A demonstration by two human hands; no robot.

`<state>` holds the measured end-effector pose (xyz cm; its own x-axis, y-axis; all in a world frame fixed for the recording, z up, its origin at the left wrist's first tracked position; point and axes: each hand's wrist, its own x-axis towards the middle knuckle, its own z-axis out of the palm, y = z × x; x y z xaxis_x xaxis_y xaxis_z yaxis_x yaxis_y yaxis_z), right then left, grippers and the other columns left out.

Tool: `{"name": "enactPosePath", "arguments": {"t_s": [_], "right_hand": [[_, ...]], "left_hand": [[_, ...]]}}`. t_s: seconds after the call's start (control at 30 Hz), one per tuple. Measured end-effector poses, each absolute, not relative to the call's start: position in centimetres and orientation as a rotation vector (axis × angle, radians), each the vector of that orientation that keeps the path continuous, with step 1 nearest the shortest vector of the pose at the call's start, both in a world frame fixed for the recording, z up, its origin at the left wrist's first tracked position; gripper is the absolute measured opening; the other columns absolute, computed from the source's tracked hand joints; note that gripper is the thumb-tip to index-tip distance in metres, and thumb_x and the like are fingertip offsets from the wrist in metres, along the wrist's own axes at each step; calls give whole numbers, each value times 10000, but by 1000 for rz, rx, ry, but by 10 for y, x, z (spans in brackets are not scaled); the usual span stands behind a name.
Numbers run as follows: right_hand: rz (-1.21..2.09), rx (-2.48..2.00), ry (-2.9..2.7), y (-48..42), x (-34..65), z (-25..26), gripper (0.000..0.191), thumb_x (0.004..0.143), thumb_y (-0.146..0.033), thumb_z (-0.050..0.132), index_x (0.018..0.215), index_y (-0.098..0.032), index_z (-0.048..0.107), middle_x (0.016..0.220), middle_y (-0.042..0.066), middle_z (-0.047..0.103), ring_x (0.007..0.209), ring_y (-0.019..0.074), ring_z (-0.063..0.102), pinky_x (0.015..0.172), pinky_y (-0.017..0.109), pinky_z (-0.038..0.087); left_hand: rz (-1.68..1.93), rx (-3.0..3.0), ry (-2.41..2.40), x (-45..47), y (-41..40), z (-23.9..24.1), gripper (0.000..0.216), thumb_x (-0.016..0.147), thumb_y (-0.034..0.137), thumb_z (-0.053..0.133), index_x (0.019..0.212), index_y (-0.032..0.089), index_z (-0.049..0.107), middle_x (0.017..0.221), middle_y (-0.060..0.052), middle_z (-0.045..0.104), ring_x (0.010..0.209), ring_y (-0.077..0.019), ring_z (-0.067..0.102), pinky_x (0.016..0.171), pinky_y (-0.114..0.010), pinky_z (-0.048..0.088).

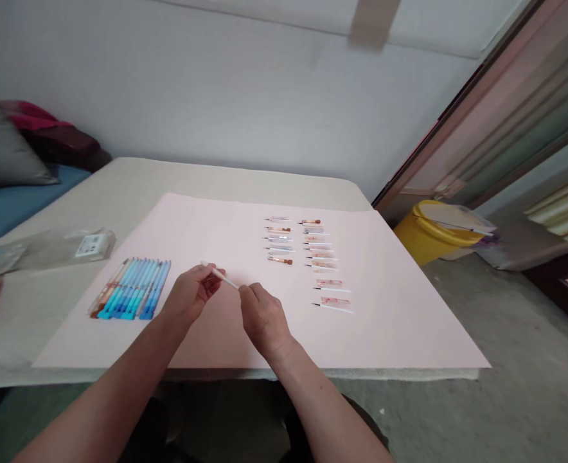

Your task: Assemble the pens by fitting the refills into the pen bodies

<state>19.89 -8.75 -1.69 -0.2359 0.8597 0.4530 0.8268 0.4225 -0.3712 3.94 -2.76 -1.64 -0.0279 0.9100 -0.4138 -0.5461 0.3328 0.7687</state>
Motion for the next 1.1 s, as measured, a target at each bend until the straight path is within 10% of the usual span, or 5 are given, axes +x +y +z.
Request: {"name": "enactPosePath", "arguments": {"t_s": [1.1], "right_hand": [[1169, -1258, -1258, -76, 195, -19, 85, 771, -262, 615, 783, -193, 567, 548, -47, 573, 490, 113, 575, 450, 210, 467]], "left_hand": [[1064, 559, 859, 61, -50, -20, 167, 764, 291, 638, 751, 138, 573, 811, -84, 670, 699, -146, 622, 674, -281, 485]]}}
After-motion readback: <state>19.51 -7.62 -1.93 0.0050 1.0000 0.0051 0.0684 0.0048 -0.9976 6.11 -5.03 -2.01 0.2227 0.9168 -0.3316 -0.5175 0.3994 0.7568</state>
